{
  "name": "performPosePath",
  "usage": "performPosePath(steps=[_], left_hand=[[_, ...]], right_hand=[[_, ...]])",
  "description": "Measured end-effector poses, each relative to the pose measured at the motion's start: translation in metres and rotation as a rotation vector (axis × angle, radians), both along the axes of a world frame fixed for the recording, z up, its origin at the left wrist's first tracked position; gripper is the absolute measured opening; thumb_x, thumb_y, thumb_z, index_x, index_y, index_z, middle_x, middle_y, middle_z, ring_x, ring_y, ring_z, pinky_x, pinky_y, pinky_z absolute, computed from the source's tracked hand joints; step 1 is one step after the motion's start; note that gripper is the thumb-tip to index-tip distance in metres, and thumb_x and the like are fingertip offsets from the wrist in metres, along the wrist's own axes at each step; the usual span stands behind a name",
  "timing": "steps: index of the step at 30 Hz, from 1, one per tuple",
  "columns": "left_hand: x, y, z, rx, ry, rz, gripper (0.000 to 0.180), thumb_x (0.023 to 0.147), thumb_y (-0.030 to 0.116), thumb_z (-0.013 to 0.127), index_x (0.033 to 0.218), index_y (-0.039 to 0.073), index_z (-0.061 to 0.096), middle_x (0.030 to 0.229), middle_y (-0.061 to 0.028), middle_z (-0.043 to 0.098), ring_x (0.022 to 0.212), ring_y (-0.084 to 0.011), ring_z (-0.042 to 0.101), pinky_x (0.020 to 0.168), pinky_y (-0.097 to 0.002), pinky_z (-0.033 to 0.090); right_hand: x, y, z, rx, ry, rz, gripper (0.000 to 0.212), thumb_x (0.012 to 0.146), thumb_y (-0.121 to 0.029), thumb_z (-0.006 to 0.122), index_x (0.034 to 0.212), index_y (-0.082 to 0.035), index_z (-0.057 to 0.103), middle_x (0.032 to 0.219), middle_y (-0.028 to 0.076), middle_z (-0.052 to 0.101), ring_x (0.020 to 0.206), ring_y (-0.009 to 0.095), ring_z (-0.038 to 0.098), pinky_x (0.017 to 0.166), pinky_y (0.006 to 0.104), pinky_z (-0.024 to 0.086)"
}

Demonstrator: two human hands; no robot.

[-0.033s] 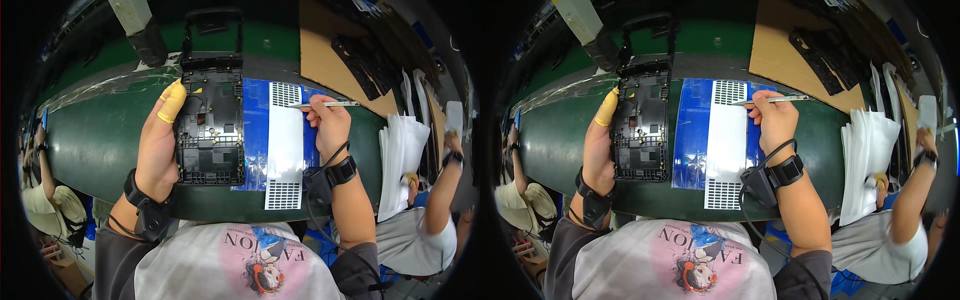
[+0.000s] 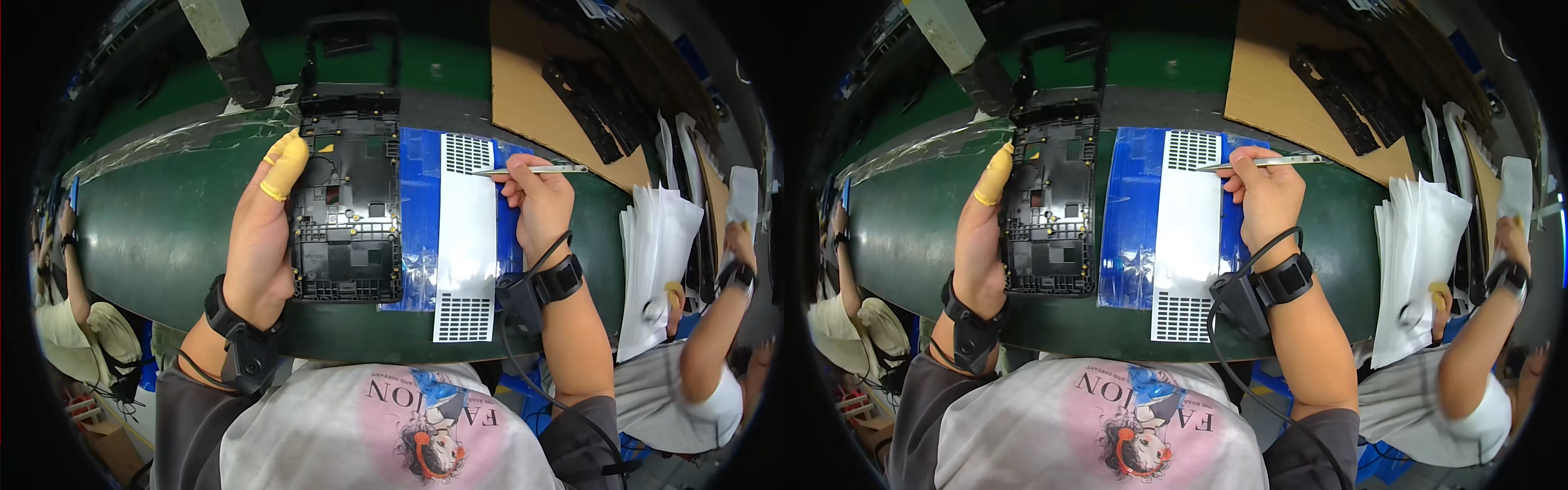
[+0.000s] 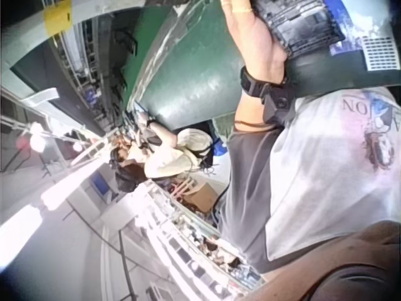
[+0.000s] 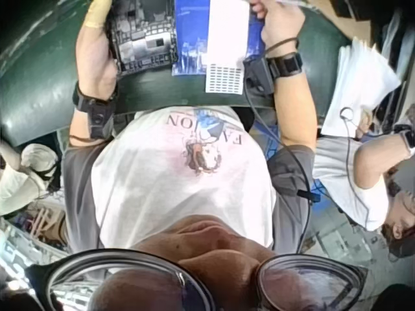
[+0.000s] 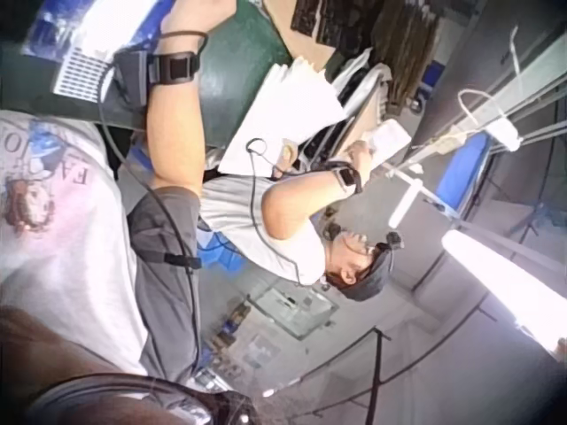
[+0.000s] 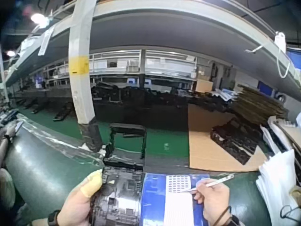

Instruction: Assembling small components into a black plastic housing using tweezers and a manual insertion tool at a factory workbench.

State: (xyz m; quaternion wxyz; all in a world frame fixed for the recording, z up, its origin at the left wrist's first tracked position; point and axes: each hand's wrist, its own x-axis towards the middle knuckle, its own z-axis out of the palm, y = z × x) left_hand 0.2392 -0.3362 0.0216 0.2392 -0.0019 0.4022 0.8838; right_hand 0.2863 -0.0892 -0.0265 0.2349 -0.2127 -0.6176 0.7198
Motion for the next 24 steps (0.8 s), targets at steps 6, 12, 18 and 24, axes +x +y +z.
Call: performPosePath(steps=[6,12,18,24], left_hand=[[0.012,0.017,-0.01,0.034,0.065,-0.013,0.034,0.084,0.017,0.048,0.114,0.007,0.037,0.101,-0.0077,0.052,0.089,-0.0151,0.054,0.076,-0.0283,0.046],[0.022,0.024,-0.016,0.143,0.069,-0.109,0.041,0.087,0.022,0.044,0.123,0.008,0.03,0.112,-0.0055,0.046,0.098,-0.0149,0.048,0.084,-0.0318,0.041],[0.034,0.03,-0.018,0.26,-0.006,-0.186,0.04,0.087,0.024,0.045,0.122,0.011,0.032,0.111,-0.0041,0.048,0.101,-0.0153,0.048,0.086,-0.0329,0.041],[0.034,0.029,-0.015,0.236,0.012,-0.194,0.04,0.087,0.025,0.044,0.123,0.012,0.031,0.113,-0.0039,0.046,0.102,-0.0161,0.047,0.086,-0.0345,0.041]], right_hand=[[0.0,0.005,-0.004,-0.022,0.047,0.018,0.011,0.075,-0.003,0.057,0.084,0.003,0.057,0.065,0.01,0.06,0.05,0.008,0.048,0.046,0.0165,0.035],[0.032,-0.021,0.035,-0.029,0.182,0.175,0.018,0.078,-0.007,0.056,0.091,0.005,0.053,0.071,0.012,0.059,0.052,0.007,0.046,0.046,0.0155,0.034],[0.064,-0.068,0.04,-0.068,0.154,0.32,0.018,0.076,-0.004,0.058,0.091,0.003,0.052,0.075,0.015,0.06,0.052,0.009,0.047,0.047,0.0191,0.036],[0.062,-0.071,0.037,-0.123,0.163,0.321,0.015,0.077,-0.004,0.056,0.091,0.002,0.051,0.077,0.016,0.06,0.053,0.008,0.045,0.049,0.0173,0.035]])
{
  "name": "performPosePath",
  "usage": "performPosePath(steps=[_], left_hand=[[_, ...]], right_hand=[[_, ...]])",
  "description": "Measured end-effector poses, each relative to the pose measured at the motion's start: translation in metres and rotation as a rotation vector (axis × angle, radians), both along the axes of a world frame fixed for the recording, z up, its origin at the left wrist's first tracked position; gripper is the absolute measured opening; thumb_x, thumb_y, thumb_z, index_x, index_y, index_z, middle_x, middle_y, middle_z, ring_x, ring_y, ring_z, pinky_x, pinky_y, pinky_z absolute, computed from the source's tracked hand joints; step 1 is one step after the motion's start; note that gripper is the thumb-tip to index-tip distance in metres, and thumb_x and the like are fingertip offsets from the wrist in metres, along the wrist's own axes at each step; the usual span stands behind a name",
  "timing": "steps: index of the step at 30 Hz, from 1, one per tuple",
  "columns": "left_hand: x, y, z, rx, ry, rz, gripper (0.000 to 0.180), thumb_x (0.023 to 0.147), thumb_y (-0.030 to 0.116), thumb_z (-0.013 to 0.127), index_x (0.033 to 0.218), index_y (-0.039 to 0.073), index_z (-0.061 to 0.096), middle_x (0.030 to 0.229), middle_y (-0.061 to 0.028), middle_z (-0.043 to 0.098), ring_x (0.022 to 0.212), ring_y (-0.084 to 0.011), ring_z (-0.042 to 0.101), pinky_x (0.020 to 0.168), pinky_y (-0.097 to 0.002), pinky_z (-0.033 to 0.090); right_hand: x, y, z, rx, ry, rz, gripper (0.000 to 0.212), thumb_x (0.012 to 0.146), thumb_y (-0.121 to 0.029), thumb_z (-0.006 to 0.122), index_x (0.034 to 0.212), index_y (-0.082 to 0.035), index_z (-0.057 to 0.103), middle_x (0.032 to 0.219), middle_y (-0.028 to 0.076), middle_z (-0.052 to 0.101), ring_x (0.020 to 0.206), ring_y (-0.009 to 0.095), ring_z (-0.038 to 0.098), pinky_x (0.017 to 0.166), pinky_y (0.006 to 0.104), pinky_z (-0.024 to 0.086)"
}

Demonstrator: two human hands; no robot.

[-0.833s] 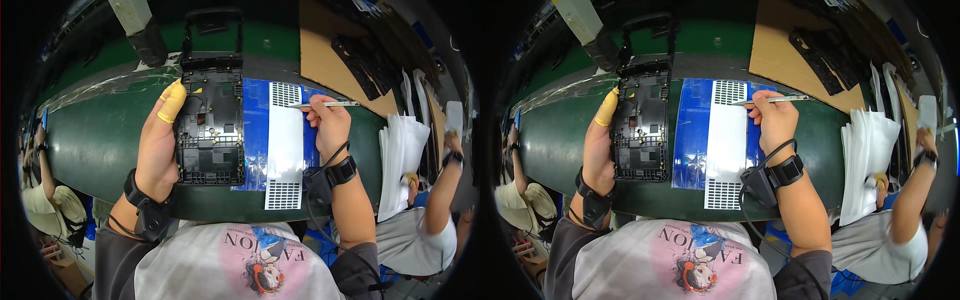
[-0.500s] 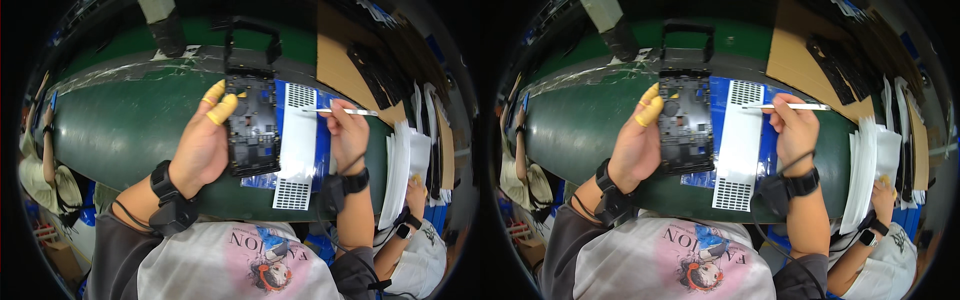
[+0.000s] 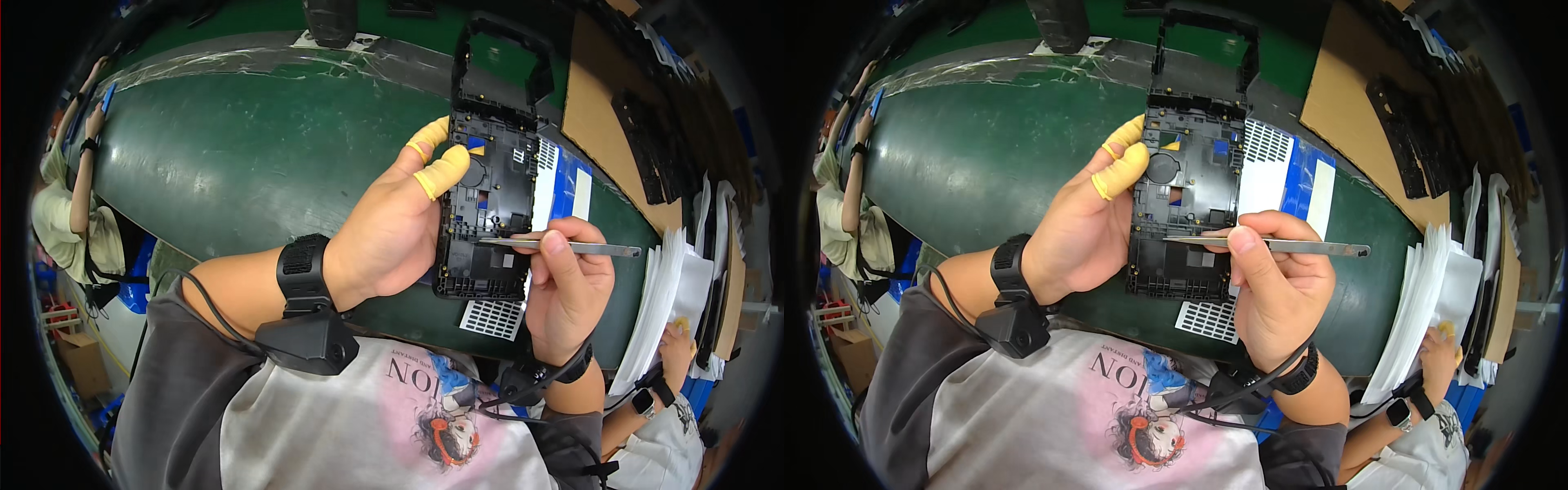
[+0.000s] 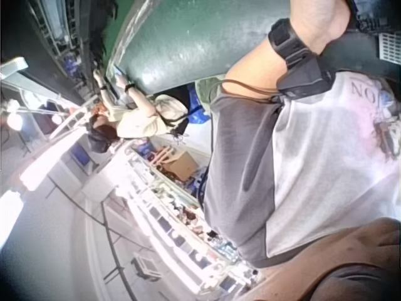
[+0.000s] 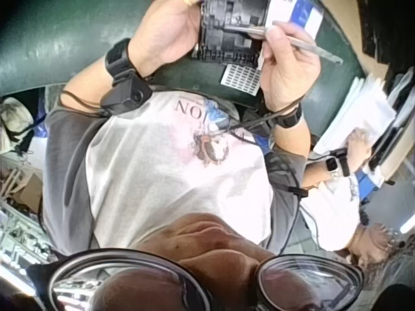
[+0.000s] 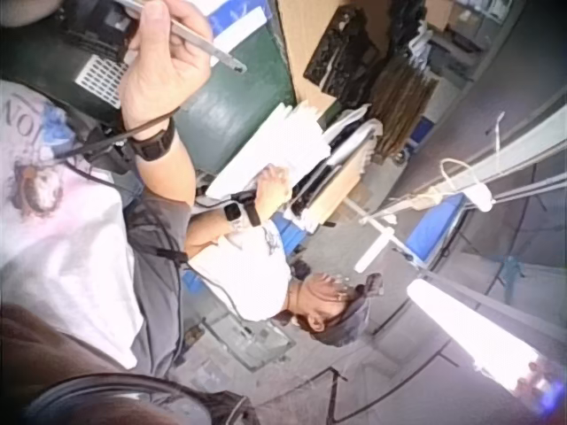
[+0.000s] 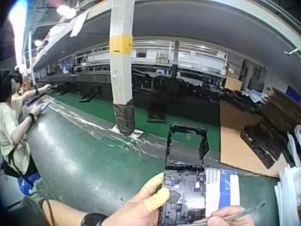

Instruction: Assembling small components into a black plastic housing using tweezers and a manual insertion tool at a factory workbench.

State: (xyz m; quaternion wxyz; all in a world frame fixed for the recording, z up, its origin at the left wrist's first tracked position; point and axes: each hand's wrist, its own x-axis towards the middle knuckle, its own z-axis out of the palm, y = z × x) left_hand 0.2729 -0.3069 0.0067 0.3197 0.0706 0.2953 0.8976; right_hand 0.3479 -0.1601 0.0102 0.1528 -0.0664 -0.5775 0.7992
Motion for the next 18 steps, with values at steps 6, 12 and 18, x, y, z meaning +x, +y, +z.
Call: performPosePath(steps=[6,12,18], left_hand=[[0.0011,0.0,0.0041,0.017,-0.017,0.037,0.034,0.088,0.016,0.041,0.119,0.009,0.029,0.109,-0.0064,0.046,0.098,-0.0161,0.049,0.082,-0.0322,0.044],[-0.0009,0.0007,0.0007,0.052,-0.006,0.041,0.033,0.088,0.016,0.04,0.118,0.009,0.029,0.109,-0.0069,0.046,0.097,-0.017,0.05,0.082,-0.033,0.044],[-0.0017,-0.0007,-0.0023,0.026,0.046,0.032,0.041,0.087,0.025,0.043,0.123,0.01,0.029,0.114,-0.0045,0.045,0.102,-0.0148,0.047,0.087,-0.0331,0.041]], right_hand=[[-0.0022,-0.003,-0.0016,-0.011,-0.025,-0.01,0.015,0.076,-0.002,0.057,0.09,0.002,0.053,0.074,0.011,0.06,0.053,0.007,0.045,0.05,0.0179,0.035],[-0.0036,-0.0039,-0.0027,-0.004,-0.041,-0.013,0.015,0.076,-0.001,0.057,0.091,0.002,0.053,0.072,0.009,0.059,0.053,0.006,0.044,0.05,0.017,0.035],[-0.0051,-0.005,-0.0031,0.016,-0.033,0.008,0.014,0.077,-0.002,0.056,0.091,0.003,0.054,0.075,0.012,0.06,0.054,0.005,0.044,0.05,0.0167,0.035]])
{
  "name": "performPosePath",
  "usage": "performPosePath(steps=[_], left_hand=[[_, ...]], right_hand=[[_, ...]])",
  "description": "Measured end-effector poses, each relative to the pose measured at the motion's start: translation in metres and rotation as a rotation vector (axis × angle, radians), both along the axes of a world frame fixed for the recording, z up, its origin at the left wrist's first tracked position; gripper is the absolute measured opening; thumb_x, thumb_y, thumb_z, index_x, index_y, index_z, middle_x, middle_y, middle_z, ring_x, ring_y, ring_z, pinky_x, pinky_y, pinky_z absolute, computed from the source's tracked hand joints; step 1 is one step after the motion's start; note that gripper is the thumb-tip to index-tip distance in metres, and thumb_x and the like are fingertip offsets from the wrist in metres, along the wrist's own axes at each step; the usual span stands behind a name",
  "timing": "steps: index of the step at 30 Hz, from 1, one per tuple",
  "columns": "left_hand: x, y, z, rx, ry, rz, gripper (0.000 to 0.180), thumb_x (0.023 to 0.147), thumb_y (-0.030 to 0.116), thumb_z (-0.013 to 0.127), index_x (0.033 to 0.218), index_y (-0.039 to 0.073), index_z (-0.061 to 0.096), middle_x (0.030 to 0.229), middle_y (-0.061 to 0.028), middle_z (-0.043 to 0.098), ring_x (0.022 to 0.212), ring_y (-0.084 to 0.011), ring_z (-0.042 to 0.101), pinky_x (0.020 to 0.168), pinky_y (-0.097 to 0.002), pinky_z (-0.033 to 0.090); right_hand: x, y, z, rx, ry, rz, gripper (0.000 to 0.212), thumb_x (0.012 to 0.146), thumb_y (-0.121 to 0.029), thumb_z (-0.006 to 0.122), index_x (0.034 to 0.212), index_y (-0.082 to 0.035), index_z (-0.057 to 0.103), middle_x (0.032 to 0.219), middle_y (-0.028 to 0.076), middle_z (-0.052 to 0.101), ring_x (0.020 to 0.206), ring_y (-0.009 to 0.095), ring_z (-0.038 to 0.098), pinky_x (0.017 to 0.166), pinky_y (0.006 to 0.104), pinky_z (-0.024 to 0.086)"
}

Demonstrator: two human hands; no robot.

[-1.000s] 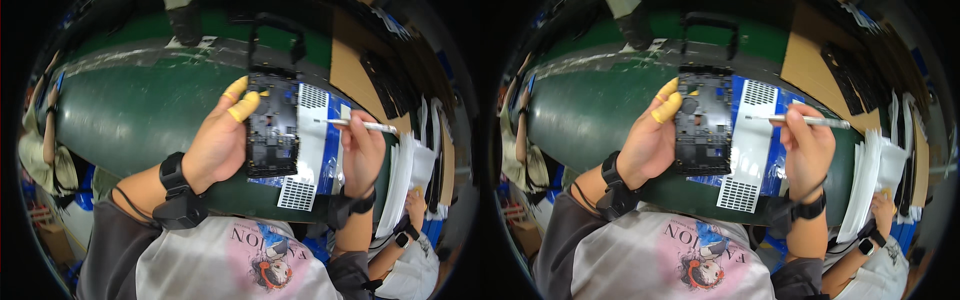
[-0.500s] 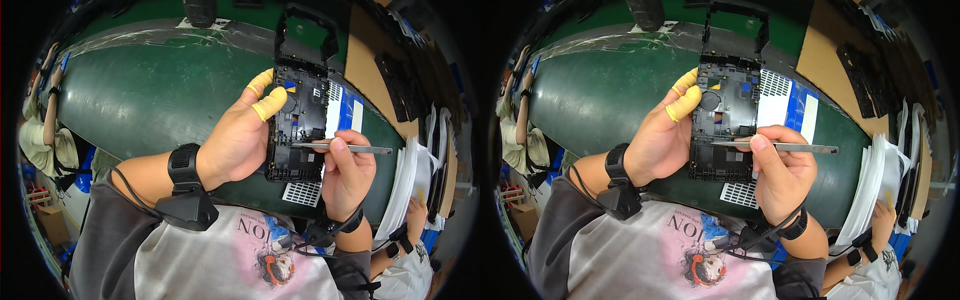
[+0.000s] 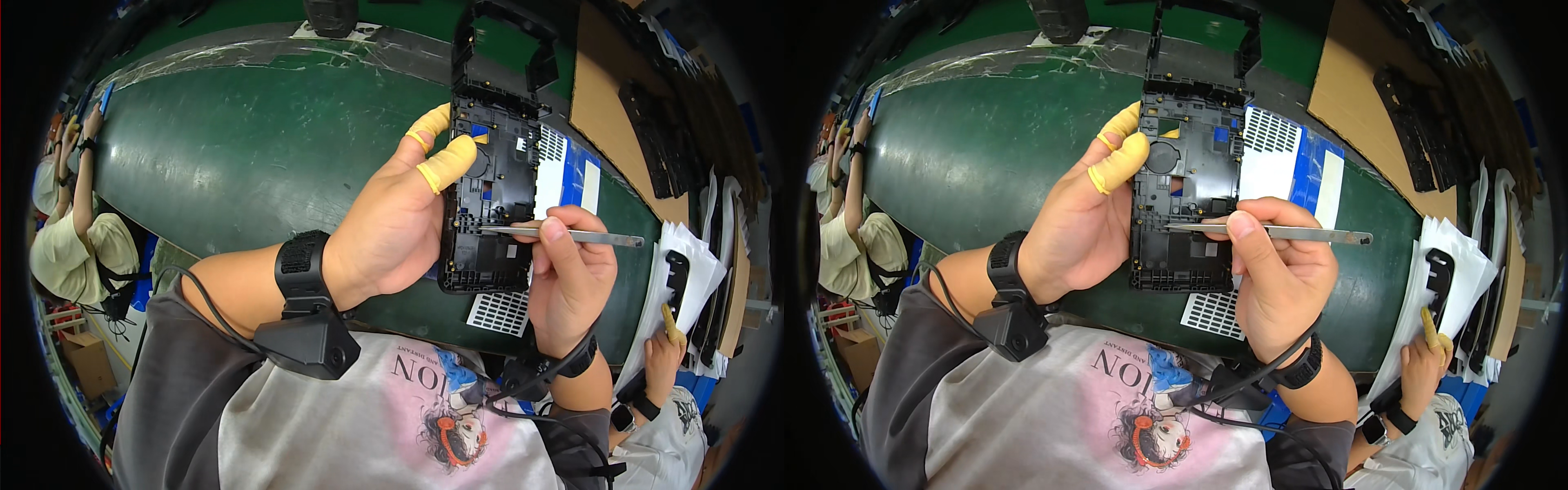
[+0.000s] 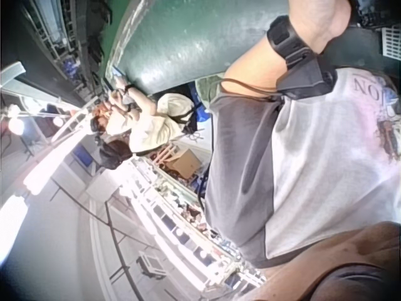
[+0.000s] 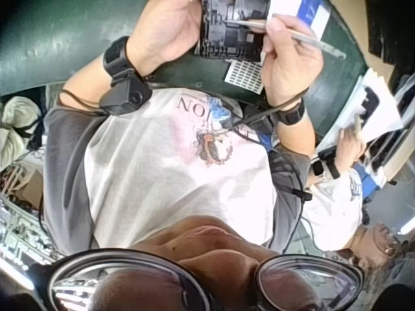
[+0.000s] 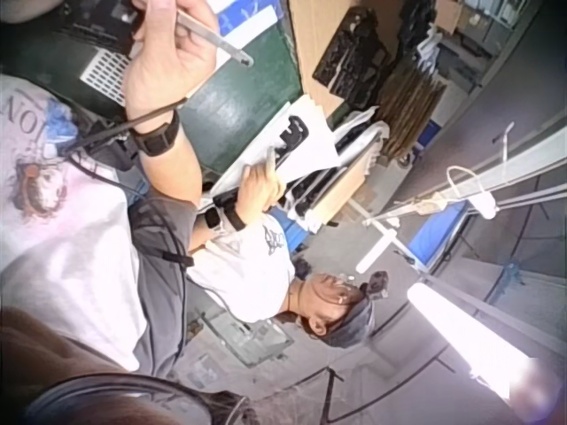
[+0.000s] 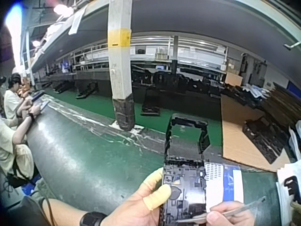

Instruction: Assembling small components into a black plastic housing using tweezers and a manual insertion tool at a factory workbench.

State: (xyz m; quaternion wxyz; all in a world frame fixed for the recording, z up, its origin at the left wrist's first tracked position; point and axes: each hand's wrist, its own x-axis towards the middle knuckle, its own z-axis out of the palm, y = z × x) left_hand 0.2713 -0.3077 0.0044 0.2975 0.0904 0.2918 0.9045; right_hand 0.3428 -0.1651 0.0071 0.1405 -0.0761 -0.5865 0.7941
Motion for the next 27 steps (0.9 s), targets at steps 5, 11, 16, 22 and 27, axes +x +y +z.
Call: performPosePath(steps=[5,11,16,22,27], left_hand=[[-0.001,-0.002,0.002,-0.059,-0.003,-0.018,0.06,0.072,-0.001,0.055,0.122,0.009,0.024,0.108,-0.0088,0.045,0.098,-0.0176,0.048,0.081,-0.0312,0.044],[0.002,-0.003,0.007,-0.15,0.037,-0.01,0.079,0.058,-0.013,0.049,0.128,0.007,0.017,0.113,-0.0094,0.039,0.102,-0.0172,0.044,0.083,-0.029,0.042],[0.004,-0.001,0.007,-0.176,0.11,0.031,0.081,0.057,-0.015,0.045,0.129,0.006,0.013,0.114,-0.0094,0.039,0.103,-0.017,0.043,0.086,-0.0282,0.04],[-0.002,-0.004,0.006,-0.167,0.203,0.044,0.083,0.056,-0.015,0.042,0.13,0.005,0.011,0.117,-0.0097,0.038,0.105,-0.0169,0.043,0.087,-0.0285,0.038],[-0.012,-0.012,0.008,-0.153,0.13,0.017,0.079,0.062,-0.01,0.052,0.13,0.009,0.016,0.114,-0.0095,0.042,0.103,-0.0177,0.046,0.087,-0.0303,0.039]], right_hand=[[-0.001,0.002,-0.002,-0.017,-0.005,-0.001,0.014,0.077,-0.002,0.056,0.091,0.003,0.053,0.076,0.012,0.061,0.054,0.005,0.045,0.05,0.0165,0.035],[0.0,0.001,-0.001,-0.017,0.012,-0.013,0.014,0.077,-0.002,0.056,0.09,0.003,0.053,0.076,0.012,0.061,0.054,0.006,0.045,0.05,0.0166,0.035],[0.001,-0.002,0.002,0.045,0.004,-0.035,0.013,0.077,-0.002,0.057,0.088,0.003,0.053,0.072,0.01,0.059,0.05,0.006,0.043,0.046,0.0168,0.033],[-0.022,0.031,0.019,0.007,0.073,-0.158,0.014,0.076,-0.004,0.056,0.087,0.004,0.054,0.066,0.008,0.056,0.049,0.006,0.042,0.044,0.0162,0.031],[-0.065,0.065,-0.003,0.135,-0.007,-0.224,0.014,0.075,-0.001,0.056,0.088,0.005,0.055,0.064,0.009,0.057,0.048,0.005,0.045,0.041,0.0156,0.03]])
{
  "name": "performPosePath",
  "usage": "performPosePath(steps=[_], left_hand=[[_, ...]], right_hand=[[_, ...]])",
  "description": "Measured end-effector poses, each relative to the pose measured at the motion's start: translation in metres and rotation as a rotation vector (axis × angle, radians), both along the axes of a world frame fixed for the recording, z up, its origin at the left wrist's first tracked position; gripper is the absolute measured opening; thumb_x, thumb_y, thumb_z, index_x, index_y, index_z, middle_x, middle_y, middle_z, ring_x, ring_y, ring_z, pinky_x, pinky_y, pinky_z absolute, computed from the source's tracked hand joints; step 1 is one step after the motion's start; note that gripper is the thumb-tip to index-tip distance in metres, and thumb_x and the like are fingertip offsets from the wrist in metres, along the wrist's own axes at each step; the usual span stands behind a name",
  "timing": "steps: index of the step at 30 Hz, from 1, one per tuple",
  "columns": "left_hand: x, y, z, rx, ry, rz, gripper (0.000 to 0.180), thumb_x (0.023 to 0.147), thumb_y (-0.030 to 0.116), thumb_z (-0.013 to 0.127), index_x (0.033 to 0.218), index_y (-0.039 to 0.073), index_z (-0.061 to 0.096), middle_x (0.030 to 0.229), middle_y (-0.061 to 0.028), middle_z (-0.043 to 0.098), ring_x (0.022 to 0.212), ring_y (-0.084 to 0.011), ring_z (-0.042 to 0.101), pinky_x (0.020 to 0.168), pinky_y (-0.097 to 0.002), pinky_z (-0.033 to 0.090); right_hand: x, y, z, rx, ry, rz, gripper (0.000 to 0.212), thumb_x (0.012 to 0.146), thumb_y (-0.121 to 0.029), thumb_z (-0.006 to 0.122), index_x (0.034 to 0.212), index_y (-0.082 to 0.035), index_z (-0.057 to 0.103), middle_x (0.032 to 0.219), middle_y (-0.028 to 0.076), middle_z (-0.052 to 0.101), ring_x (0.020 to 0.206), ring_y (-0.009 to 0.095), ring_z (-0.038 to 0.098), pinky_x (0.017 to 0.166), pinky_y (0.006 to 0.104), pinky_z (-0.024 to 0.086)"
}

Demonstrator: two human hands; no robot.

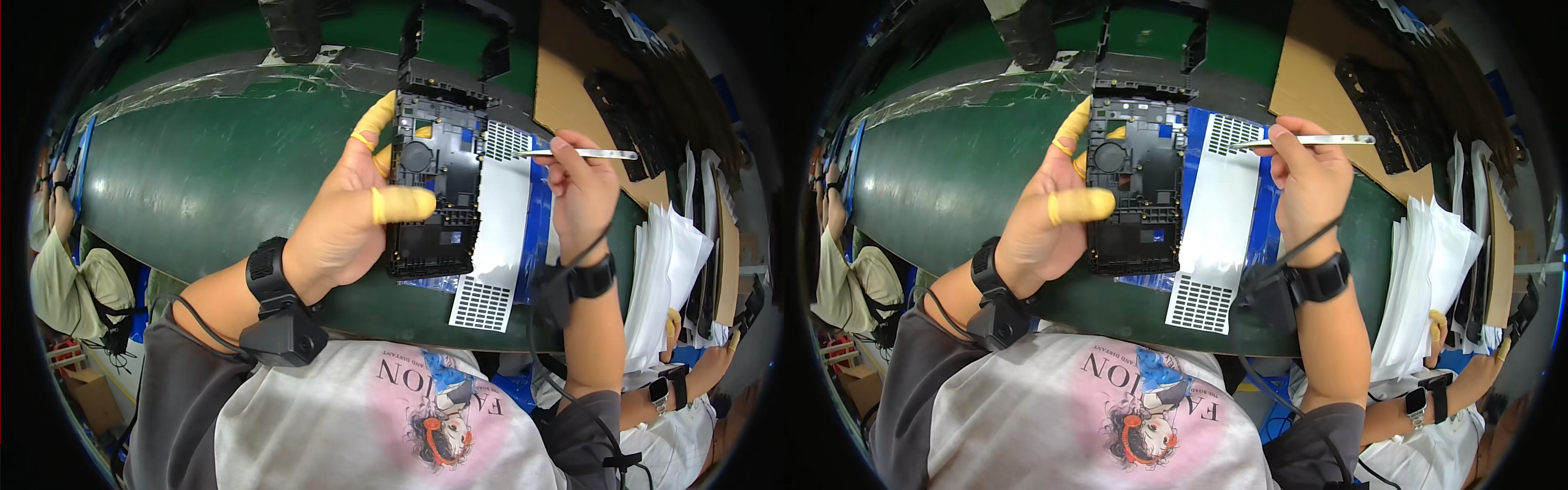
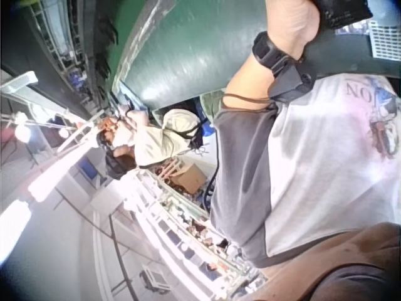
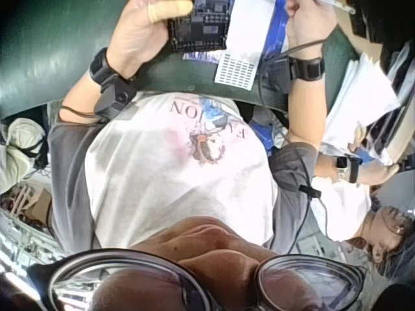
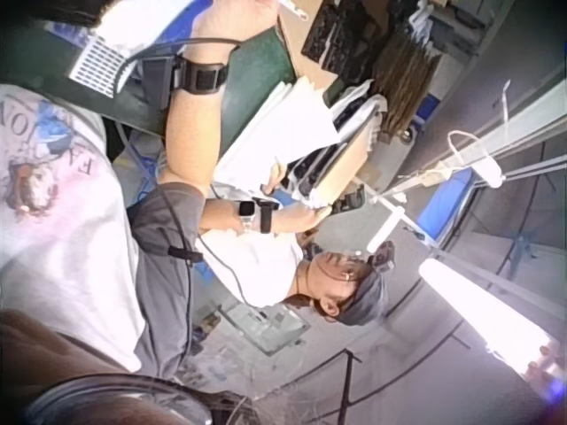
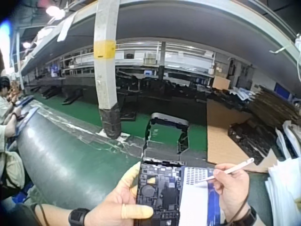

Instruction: Assembling small components into a black plastic housing using tweezers and a manual insertion tool at a factory workbench.

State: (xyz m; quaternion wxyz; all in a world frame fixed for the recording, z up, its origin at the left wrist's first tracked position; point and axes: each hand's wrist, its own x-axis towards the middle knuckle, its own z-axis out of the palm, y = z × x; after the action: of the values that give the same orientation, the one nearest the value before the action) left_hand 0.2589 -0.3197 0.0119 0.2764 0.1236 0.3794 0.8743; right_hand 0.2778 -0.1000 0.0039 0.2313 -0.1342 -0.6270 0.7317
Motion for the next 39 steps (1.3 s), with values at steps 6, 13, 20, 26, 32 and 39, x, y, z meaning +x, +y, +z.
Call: performPosePath(steps=[6,13,20,26,32,39], left_hand=[[-0.006,-0.005,0.002,0.114,-0.103,0.052,0.044,0.084,0.012,0.044,0.124,0.009,0.027,0.113,-0.0097,0.046,0.102,-0.0183,0.047,0.087,-0.0338,0.04],[-0.004,-0.004,-0.001,0.12,-0.187,0.075,0.037,0.085,0.012,0.04,0.121,0.008,0.032,0.11,-0.0083,0.048,0.099,-0.0177,0.049,0.086,-0.0341,0.042],[-0.002,-0.002,-0.006,0.142,-0.201,0.058,0.035,0.084,0.011,0.042,0.117,0.006,0.035,0.106,-0.0071,0.05,0.095,-0.0156,0.051,0.083,-0.0308,0.044],[0.006,0.003,-0.003,0.185,-0.174,0.016,0.045,0.085,0.015,0.043,0.126,0.007,0.026,0.116,-0.0072,0.044,0.107,-0.0164,0.043,0.091,-0.0328,0.037],[0.019,0.005,-0.002,0.207,-0.167,-0.028,0.05,0.088,0.017,0.04,0.13,0.01,0.016,0.121,-0.0085,0.038,0.11,-0.0184,0.041,0.091,-0.0344,0.037],[0.019,0.01,0.0,0.22,-0.176,-0.051,0.051,0.088,0.019,0.042,0.13,0.01,0.015,0.121,-0.0087,0.038,0.108,-0.0184,0.043,0.09,-0.0348,0.038]], right_hand=[[-0.004,0.011,-0.03,-0.045,-0.029,-0.06,0.01,0.074,0.0,0.056,0.083,0.004,0.056,0.061,0.009,0.058,0.044,0.006,0.044,0.039,0.0152,0.029],[-0.006,0.008,-0.03,-0.02,-0.087,-0.05,0.01,0.075,-0.001,0.055,0.084,0.003,0.056,0.063,0.01,0.059,0.045,0.005,0.044,0.04,0.0152,0.028],[-0.003,0.01,-0.028,-0.046,-0.025,-0.016,0.014,0.076,-0.001,0.054,0.089,0.006,0.054,0.065,0.011,0.059,0.048,0.005,0.044,0.042,0.0158,0.03],[0.042,-0.032,0.012,-0.218,0.116,0.163,0.018,0.077,-0.002,0.053,0.093,0.006,0.05,0.069,0.011,0.055,0.05,0.009,0.044,0.047,0.0192,0.035],[0.059,-0.065,0.015,-0.126,0.082,0.235,0.018,0.078,-0.005,0.054,0.095,0.003,0.051,0.073,0.013,0.058,0.052,0.009,0.045,0.051,0.0186,0.036],[0.056,-0.057,0.008,-0.118,0.069,0.255,0.017,0.079,-0.005,0.053,0.095,0.002,0.051,0.078,0.017,0.06,0.053,0.008,0.045,0.048,0.0166,0.033]])
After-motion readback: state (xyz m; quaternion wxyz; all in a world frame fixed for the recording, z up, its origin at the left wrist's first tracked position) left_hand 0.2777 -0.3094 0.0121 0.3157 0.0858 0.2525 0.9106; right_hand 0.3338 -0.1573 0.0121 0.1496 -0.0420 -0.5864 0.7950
